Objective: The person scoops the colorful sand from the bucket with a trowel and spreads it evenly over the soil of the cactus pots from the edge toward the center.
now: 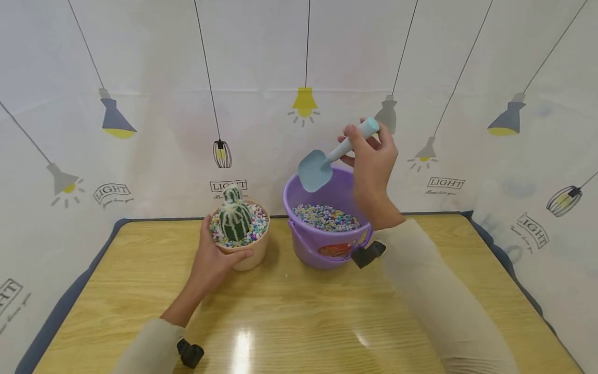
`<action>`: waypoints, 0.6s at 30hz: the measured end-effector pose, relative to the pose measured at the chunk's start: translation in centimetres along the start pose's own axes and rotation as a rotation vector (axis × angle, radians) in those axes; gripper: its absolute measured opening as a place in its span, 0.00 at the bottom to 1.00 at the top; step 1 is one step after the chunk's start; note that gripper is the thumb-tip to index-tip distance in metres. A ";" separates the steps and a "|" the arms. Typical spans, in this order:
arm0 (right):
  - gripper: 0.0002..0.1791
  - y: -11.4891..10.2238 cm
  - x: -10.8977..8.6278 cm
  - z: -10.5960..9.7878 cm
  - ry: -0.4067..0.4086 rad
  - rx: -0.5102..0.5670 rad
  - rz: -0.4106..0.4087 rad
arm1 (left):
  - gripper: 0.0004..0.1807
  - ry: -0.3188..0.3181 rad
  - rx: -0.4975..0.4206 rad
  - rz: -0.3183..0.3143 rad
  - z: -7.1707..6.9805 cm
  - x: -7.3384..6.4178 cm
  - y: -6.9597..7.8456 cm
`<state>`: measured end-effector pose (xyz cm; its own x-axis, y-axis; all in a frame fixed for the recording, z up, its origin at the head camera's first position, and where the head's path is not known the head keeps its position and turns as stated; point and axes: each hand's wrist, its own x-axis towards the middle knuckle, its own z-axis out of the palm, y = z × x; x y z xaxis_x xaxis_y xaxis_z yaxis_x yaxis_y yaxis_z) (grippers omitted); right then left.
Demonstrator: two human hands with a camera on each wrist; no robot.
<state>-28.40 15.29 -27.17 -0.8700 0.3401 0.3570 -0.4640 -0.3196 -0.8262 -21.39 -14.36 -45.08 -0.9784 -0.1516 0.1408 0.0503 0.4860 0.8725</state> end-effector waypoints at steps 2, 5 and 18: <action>0.19 -0.2 1.0 -0.7 -0.004 -0.058 0.016 | 0.72 0.000 0.001 -0.004 0.1 0.3 0.1; 0.19 -0.1 2.2 -1.7 -0.023 -0.162 0.035 | 0.72 0.005 -0.003 -0.007 0.2 0.8 0.2; 0.24 3.9 3.7 -4.6 -0.089 -0.446 0.217 | 0.71 0.018 0.011 -0.036 0.8 2.1 0.4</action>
<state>-32.64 19.31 -31.09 -0.9583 0.2249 0.1762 -0.1713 0.0410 -0.9844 -23.63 -13.81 -44.84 -0.9757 -0.1845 0.1181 0.0131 0.4891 0.8722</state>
